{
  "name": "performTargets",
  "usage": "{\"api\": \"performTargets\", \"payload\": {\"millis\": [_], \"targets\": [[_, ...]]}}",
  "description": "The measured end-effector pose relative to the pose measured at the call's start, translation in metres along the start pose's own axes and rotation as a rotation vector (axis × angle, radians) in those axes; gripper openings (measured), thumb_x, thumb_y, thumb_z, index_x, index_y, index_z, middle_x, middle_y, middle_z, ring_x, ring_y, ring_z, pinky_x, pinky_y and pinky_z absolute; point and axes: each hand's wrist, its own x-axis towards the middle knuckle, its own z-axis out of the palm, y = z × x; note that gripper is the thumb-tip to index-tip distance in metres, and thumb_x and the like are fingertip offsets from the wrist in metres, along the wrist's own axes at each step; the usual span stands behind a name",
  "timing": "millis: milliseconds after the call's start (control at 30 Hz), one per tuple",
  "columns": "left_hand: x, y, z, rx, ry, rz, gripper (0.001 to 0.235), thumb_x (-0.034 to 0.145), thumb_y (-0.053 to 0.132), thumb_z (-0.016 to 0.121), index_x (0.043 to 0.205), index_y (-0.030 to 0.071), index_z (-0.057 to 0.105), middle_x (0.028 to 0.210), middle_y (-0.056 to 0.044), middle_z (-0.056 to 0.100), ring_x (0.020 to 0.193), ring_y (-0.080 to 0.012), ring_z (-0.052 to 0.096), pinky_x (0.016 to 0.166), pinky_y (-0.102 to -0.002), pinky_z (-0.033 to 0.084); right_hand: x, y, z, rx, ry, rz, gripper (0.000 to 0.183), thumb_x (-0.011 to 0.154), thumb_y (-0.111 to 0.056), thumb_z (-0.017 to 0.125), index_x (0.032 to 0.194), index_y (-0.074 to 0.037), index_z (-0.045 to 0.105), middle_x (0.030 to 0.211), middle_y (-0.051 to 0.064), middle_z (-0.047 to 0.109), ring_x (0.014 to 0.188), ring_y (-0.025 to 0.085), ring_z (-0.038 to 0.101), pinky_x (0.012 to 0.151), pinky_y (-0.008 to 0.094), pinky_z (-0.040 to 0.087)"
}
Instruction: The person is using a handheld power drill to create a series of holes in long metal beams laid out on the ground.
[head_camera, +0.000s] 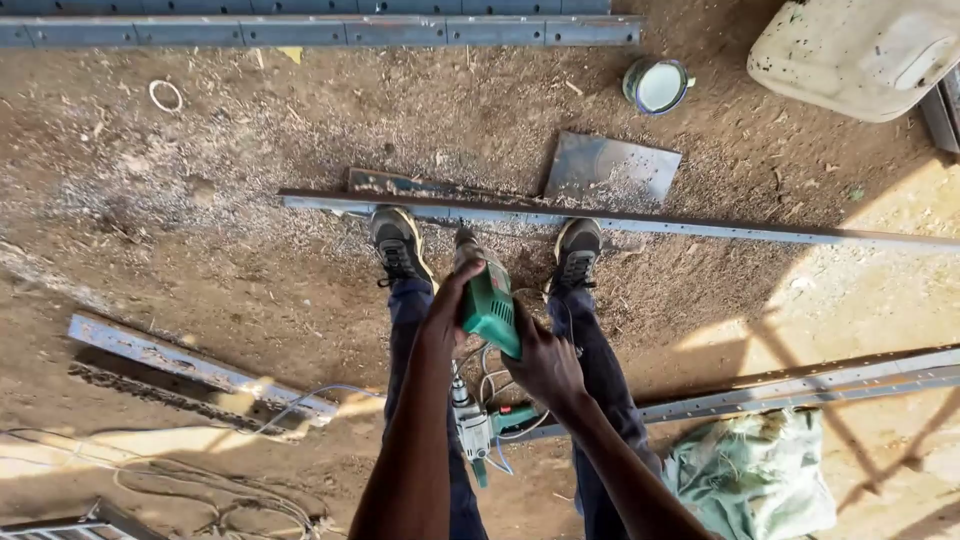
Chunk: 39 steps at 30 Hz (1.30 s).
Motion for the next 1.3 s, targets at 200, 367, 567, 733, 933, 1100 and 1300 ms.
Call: {"api": "performTargets", "payload": {"millis": [200, 367, 567, 733, 933, 1100, 1300], "targets": [[-0.014, 0.016, 0.004, -0.105, -0.007, -0.020, 0.042, 0.075, 0.033, 0.088, 0.099, 0.010, 0.063, 0.082, -0.009, 0.069, 0.071, -0.0223, 0.072, 0.071, -0.032, 0.056, 0.010, -0.014, -0.003, -0.021, 0.060, -0.055, 0.084, 0.078, -0.027, 0.068, 0.155, -0.019, 0.038, 0.120, 0.015, 0.072, 0.088, 0.050, 0.073, 0.072, 0.065, 0.061], [-0.019, 0.022, 0.004, -0.108, -0.007, -0.043, 0.042, 0.074, 0.034, 0.089, 0.099, 0.011, 0.065, 0.083, -0.008, 0.069, 0.074, -0.0218, 0.071, 0.073, -0.032, 0.056, 0.013, -0.009, 0.014, -0.053, 0.121, -0.091, 0.087, 0.077, -0.028, 0.069, 0.157, -0.018, 0.037, 0.116, 0.014, 0.073, 0.084, 0.047, 0.074, 0.068, 0.063, 0.063], [-0.006, 0.013, -0.003, -0.125, 0.007, -0.059, 0.042, 0.075, 0.035, 0.088, 0.101, 0.011, 0.066, 0.084, -0.008, 0.070, 0.077, -0.0222, 0.072, 0.077, -0.033, 0.056, 0.013, -0.004, 0.019, -0.115, 0.216, -0.160, 0.087, 0.073, -0.027, 0.071, 0.154, -0.015, 0.042, 0.108, 0.012, 0.073, 0.080, 0.044, 0.075, 0.062, 0.061, 0.063], [-0.005, 0.011, -0.004, -0.118, -0.006, -0.049, 0.042, 0.075, 0.036, 0.088, 0.102, 0.012, 0.067, 0.085, -0.007, 0.070, 0.078, -0.0207, 0.071, 0.077, -0.033, 0.057, 0.014, 0.002, 0.021, -0.130, 0.267, -0.195, 0.085, 0.072, -0.027, 0.071, 0.153, -0.014, 0.045, 0.102, 0.010, 0.073, 0.076, 0.042, 0.075, 0.059, 0.059, 0.063], [-0.004, 0.009, -0.007, -0.108, 0.019, -0.059, 0.046, 0.073, 0.037, 0.089, 0.103, 0.012, 0.064, 0.088, -0.006, 0.068, 0.081, -0.0213, 0.069, 0.080, -0.035, 0.055, 0.012, -0.002, 0.025, -0.123, 0.280, -0.195, 0.089, 0.072, -0.028, 0.070, 0.156, -0.016, 0.041, 0.099, 0.008, 0.072, 0.075, 0.040, 0.075, 0.057, 0.058, 0.063], [-0.026, 0.019, 0.003, -0.078, 0.084, -0.041, 0.054, 0.073, 0.044, 0.087, 0.109, 0.011, 0.065, 0.095, -0.009, 0.068, 0.088, -0.0268, 0.067, 0.088, -0.042, 0.051, 0.014, -0.008, 0.028, -0.081, 0.204, -0.186, 0.084, 0.076, -0.026, 0.068, 0.154, -0.013, 0.041, 0.100, 0.009, 0.074, 0.078, 0.040, 0.077, 0.062, 0.058, 0.065], [-0.022, -0.017, -0.008, 0.068, 0.291, 0.122, 0.070, 0.086, 0.051, 0.077, 0.140, 0.014, 0.052, 0.131, -0.024, 0.056, 0.123, -0.0413, 0.055, 0.107, -0.066, 0.037, 0.020, 0.012, 0.037, -0.098, 0.164, -0.150, 0.088, 0.076, -0.030, 0.068, 0.156, -0.015, 0.036, 0.105, 0.011, 0.073, 0.081, 0.043, 0.076, 0.065, 0.061, 0.064]]}}
